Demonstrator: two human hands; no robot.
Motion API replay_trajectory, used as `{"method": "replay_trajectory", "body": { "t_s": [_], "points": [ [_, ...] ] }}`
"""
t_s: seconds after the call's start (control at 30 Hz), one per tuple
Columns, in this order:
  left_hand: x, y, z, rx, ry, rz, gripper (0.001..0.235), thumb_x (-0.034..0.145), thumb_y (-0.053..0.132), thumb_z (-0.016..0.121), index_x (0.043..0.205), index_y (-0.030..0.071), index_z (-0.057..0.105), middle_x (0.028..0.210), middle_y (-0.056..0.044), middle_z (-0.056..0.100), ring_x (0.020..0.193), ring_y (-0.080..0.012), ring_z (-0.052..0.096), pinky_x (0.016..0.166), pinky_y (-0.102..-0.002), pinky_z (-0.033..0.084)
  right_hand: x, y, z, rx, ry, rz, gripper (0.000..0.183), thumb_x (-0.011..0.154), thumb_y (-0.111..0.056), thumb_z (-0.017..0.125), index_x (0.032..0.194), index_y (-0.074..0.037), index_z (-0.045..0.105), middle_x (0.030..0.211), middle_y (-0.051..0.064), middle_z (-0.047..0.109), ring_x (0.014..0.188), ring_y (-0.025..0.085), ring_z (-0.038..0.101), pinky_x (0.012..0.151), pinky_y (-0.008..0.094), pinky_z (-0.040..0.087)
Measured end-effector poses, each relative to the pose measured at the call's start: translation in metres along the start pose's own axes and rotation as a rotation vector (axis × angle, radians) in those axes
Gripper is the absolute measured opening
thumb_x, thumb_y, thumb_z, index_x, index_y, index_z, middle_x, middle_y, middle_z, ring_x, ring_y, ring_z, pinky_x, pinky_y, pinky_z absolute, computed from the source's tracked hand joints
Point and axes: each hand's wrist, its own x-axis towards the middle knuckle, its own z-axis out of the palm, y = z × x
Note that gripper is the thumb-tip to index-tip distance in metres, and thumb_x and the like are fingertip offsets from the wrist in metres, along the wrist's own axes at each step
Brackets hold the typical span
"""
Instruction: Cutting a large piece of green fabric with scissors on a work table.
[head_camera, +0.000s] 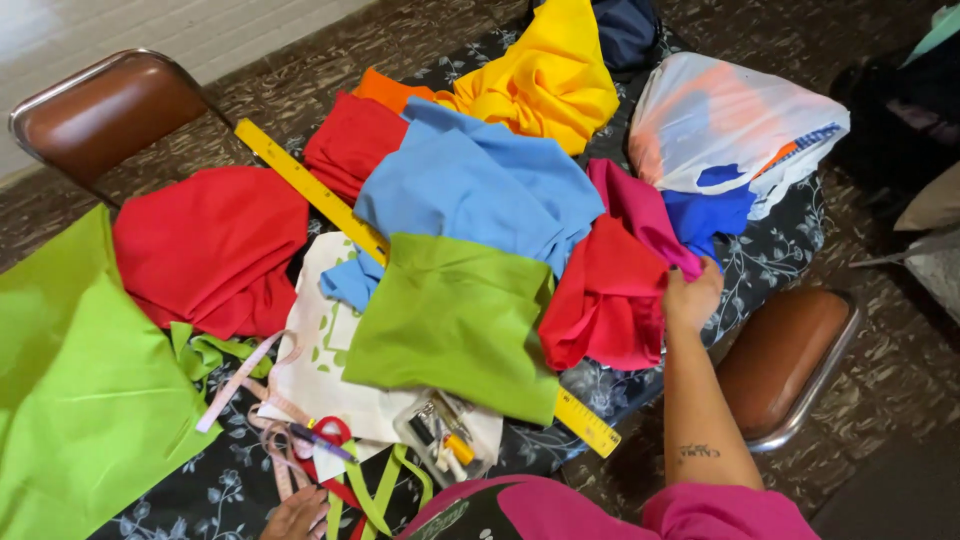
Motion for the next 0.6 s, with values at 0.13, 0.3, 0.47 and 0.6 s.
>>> {"method": "replay_trajectory", "body": {
  "t_s": [0.13, 0.3, 0.47, 0.6],
  "points": [
    [-0.031, 0.006, 0.038, 0.075, 0.09, 0.129, 0.045, 0.102, 0.008, 0.071, 0.145, -0.006, 0.068, 0.143, -0.023, 0.072, 0.135, -0.0399, 0.065, 0.104, -0.045, 0.049, 0.033, 0.01, 0.008, -0.014, 0.029, -0.021, 0.062, 0.094, -0.016, 0.071, 0.153, -0.004, 0.057, 0.152, 0.025, 0.056, 0.133, 0.044, 0.06, 0.117, 0.052, 0.044],
    [-0.096, 0.065, 0.101, 0.077, 0.155, 0.047, 0.044, 0.102, 0.003, 0.07, 0.145, -0.006, 0.064, 0.149, -0.024, 0.066, 0.137, -0.0431, 0.061, 0.117, -0.053, 0.046, 0.038, -0.002, 0.009, -0.067, -0.094, -0.014, 0.084, 0.088, -0.025, 0.088, 0.158, 0.0, 0.049, 0.153, 0.025, 0.058, 0.137, 0.045, 0.057, 0.117, 0.058, 0.044],
    [-0.118, 0.086, 0.134, 0.252, 0.202, 0.069, 0.038, 0.105, 0.01, 0.072, 0.14, -0.004, 0.07, 0.144, -0.021, 0.072, 0.13, -0.0388, 0.067, 0.11, -0.051, 0.053, 0.044, 0.006, 0.011, -0.067, -0.156, 0.043, 0.082, 0.088, -0.033, 0.088, 0.157, -0.008, 0.052, 0.131, 0.013, 0.073, 0.118, 0.038, 0.069, 0.105, 0.055, 0.052],
    [-0.103, 0.082, 0.135, 0.262, 0.148, 0.065, 0.045, 0.103, 0.015, 0.073, 0.144, -0.002, 0.069, 0.147, -0.02, 0.07, 0.131, -0.0374, 0.067, 0.11, -0.05, 0.052, 0.062, 0.015, 0.011, -0.072, -0.151, 0.037, 0.077, 0.101, -0.056, 0.07, 0.157, -0.007, 0.052, 0.11, 0.01, 0.077, 0.109, 0.04, 0.071, 0.1, 0.057, 0.053]
  ]
}}
